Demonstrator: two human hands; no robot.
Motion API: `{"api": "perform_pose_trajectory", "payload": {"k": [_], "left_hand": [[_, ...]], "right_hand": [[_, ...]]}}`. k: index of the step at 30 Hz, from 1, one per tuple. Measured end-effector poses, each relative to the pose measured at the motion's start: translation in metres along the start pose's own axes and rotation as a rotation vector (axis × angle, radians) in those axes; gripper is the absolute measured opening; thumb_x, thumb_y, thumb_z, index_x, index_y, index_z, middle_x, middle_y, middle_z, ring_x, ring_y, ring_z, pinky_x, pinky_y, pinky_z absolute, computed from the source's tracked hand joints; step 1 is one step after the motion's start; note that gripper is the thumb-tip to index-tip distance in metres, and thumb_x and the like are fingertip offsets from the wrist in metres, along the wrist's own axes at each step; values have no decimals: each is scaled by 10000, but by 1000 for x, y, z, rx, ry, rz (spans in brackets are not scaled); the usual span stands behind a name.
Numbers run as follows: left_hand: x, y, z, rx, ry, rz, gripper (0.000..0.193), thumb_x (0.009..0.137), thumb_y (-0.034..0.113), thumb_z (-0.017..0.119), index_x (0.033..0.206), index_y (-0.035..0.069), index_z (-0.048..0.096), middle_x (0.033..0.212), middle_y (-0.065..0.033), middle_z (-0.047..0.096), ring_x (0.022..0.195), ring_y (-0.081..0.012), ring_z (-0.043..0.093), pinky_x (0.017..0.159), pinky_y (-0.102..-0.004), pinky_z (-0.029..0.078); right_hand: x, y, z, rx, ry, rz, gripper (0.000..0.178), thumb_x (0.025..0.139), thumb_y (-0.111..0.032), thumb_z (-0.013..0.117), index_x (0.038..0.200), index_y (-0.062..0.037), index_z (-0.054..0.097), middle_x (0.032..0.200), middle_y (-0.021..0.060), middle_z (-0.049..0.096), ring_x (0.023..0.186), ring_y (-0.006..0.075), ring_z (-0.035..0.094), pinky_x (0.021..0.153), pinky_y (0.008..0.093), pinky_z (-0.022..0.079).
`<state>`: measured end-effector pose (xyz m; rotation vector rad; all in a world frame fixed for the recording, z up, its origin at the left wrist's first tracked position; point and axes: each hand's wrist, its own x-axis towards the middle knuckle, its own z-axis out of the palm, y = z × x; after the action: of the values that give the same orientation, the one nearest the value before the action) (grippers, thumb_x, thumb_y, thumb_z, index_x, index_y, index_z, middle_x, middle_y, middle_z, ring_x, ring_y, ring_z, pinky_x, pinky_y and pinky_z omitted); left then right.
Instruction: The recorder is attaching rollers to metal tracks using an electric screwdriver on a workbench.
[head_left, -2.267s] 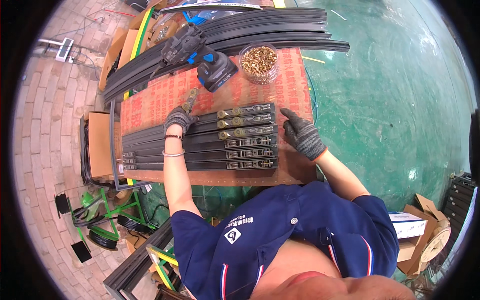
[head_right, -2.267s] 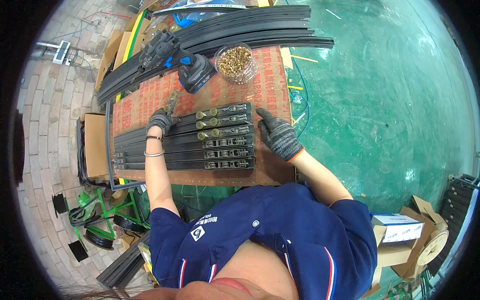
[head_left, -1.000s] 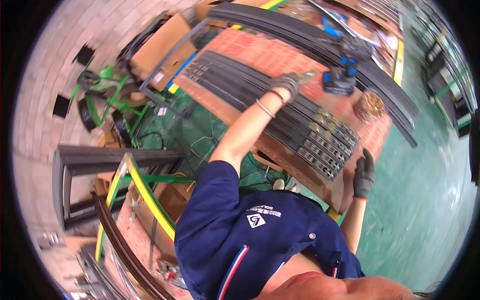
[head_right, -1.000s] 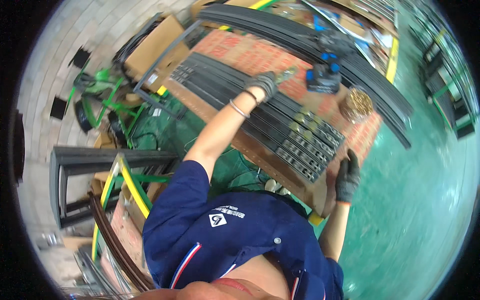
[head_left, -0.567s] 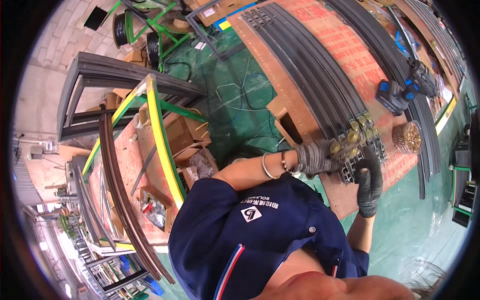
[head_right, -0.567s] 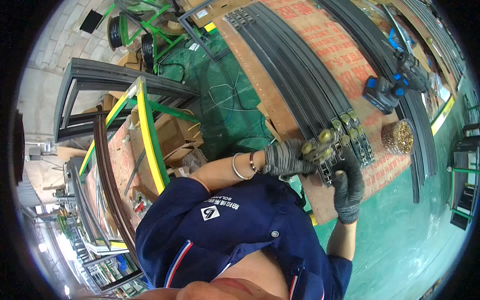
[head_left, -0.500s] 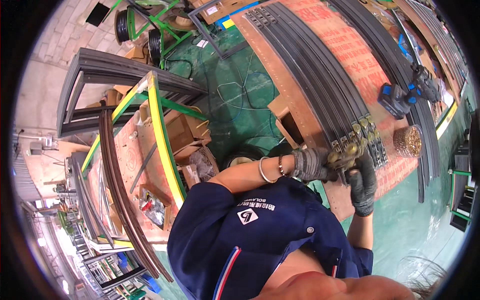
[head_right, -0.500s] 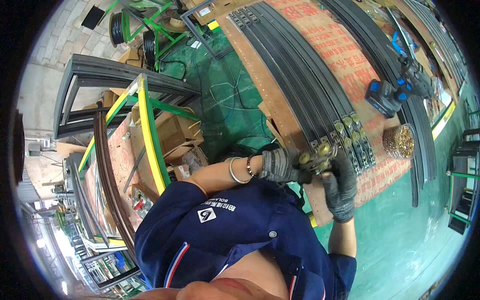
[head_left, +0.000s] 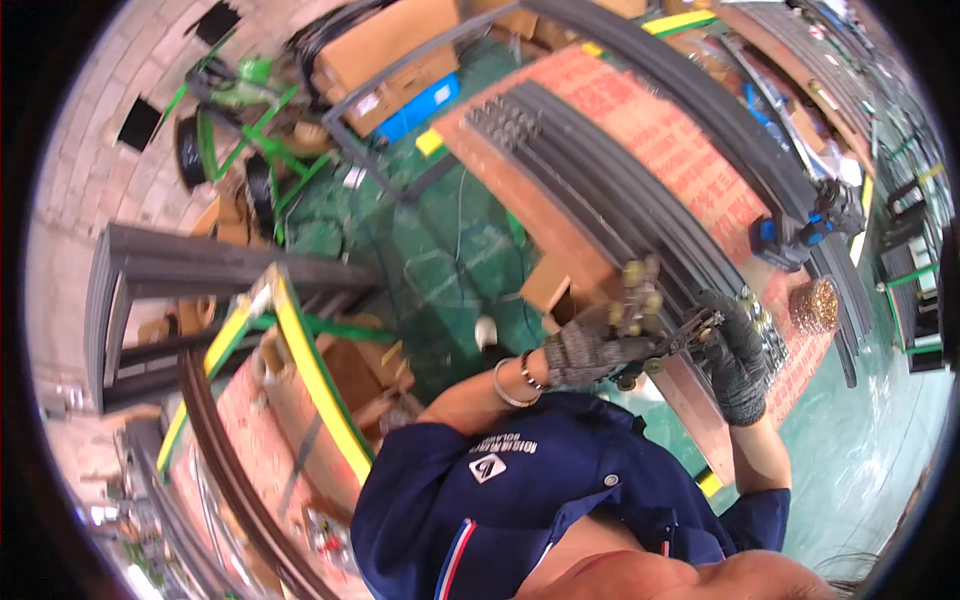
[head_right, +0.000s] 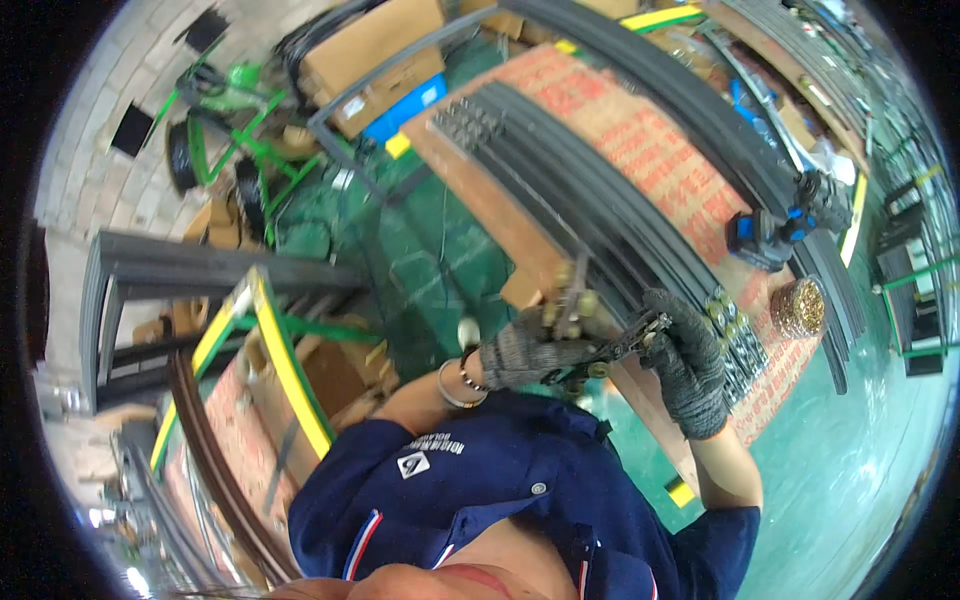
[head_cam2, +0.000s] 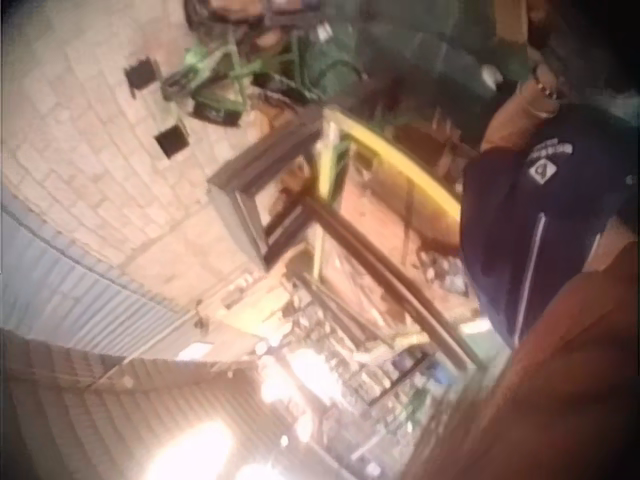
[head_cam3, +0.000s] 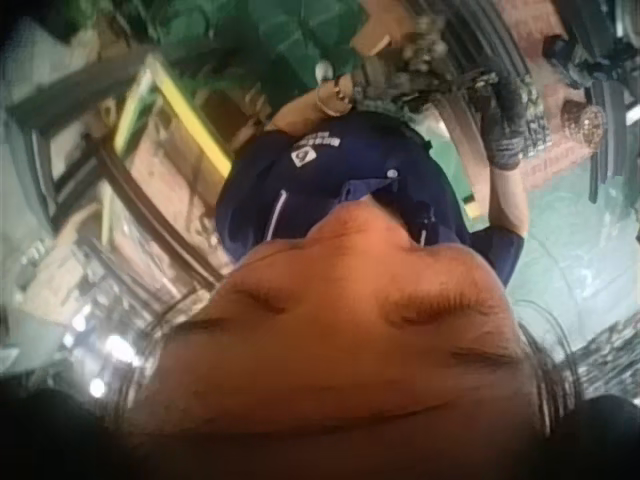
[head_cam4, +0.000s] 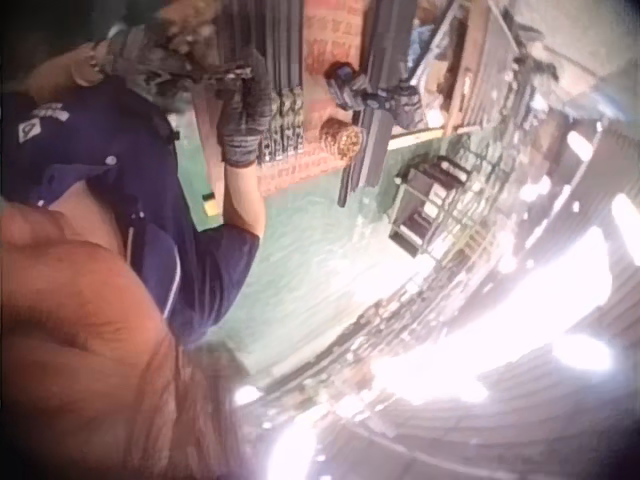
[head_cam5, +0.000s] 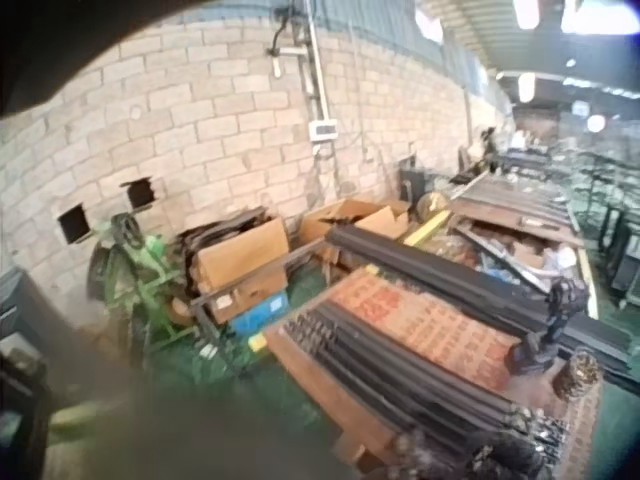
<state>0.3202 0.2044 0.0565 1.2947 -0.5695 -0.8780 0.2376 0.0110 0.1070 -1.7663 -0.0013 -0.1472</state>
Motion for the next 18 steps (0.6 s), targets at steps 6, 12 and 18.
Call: {"api": "perform_pose_trajectory", "payload": {"k": [6, 12, 18], "left_hand": [[-28, -5, -180, 225, 510, 399, 188, 812, 128, 602, 972, 63, 528, 754, -34, 550, 694, -103, 538, 590, -251, 453], [-60, 67, -298, -583, 490, 169, 124, 828, 171, 590, 875, 102, 498, 619, -12, 479, 503, -103, 456, 449, -244, 382], [-57, 110, -370, -263, 631, 238, 124, 788, 145, 641, 824, 95, 533, 654, -14, 571, 532, -96, 528, 459, -227, 404]], "right_hand": [[137, -33, 109, 280, 127, 54, 347, 865, -89, 506, 1194, 0, 441, 989, 52, 534, 871, 114, 506, 778, 267, 443], [270, -41, 199, 731, 89, 215, 407, 844, -155, 531, 1216, -25, 426, 965, 50, 544, 852, 161, 547, 770, 290, 473], [339, -49, 264, 211, -214, 108, 403, 822, -111, 575, 1201, -48, 454, 983, 58, 566, 872, 181, 581, 756, 307, 491]]}}
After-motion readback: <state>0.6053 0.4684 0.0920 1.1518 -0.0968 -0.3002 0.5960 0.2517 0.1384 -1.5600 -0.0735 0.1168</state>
